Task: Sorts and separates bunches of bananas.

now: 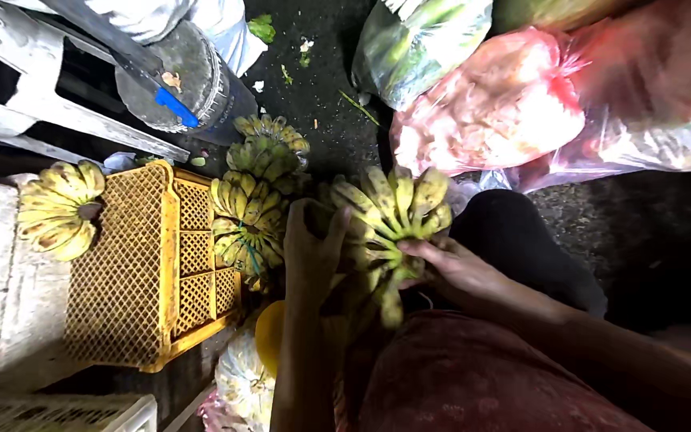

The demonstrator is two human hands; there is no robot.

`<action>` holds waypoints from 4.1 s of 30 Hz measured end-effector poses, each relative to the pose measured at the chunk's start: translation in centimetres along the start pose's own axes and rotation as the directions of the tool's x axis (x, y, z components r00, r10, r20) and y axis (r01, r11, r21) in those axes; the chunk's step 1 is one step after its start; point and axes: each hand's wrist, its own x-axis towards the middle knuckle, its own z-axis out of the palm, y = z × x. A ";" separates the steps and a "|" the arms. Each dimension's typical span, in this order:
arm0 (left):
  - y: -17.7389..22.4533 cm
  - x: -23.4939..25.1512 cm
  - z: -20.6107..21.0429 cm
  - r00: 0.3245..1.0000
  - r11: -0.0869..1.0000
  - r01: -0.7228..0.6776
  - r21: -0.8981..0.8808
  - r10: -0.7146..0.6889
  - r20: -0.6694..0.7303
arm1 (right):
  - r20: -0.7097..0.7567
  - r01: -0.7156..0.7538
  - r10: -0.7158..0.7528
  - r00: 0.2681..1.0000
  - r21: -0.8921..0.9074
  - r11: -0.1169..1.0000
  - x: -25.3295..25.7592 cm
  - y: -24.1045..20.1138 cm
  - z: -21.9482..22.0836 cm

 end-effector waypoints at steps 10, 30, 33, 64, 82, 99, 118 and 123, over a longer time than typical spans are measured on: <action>-12.0 1.2 -1.8 0.927 0.628 -0.375 -0.682 0.272 -0.258 | 0.567 0.613 -0.541 0.622 -0.782 -0.115 3.3 -11.7 5.0; -32.3 9.1 -17.1 0.808 -0.197 -0.575 -0.794 -0.287 -0.514 | 0.981 0.668 0.186 0.058 0.100 -0.737 19.2 -3.6 40.0; -35.9 14.1 -21.2 0.716 0.028 -0.674 -0.738 -0.220 -0.662 | 0.972 0.719 0.063 0.225 -0.122 -0.684 23.5 -1.6 44.6; -37.5 20.8 -24.7 0.661 0.778 -0.099 -0.620 -0.415 -0.626 | 0.490 0.502 -0.109 0.865 -0.845 0.181 10.2 -6.7 6.4; -15.2 13.5 -1.0 0.848 0.803 -0.525 0.282 0.522 0.091 | -0.017 -0.041 0.126 0.992 -0.980 0.194 12.0 3.7 -9.2; -14.1 15.6 13.5 0.949 0.858 -0.138 0.494 -0.029 0.314 | 0.207 0.184 0.156 0.966 -0.971 0.151 17.1 5.7 -4.9; -13.0 16.5 14.7 0.896 0.816 -0.398 0.420 0.248 0.367 | 0.263 0.221 0.207 0.942 -0.953 0.206 19.0 4.0 -4.7; -12.6 17.4 9.0 0.806 0.820 -0.475 0.320 0.259 0.532 | 0.246 0.223 0.207 0.947 -0.966 0.128 19.3 3.9 -4.5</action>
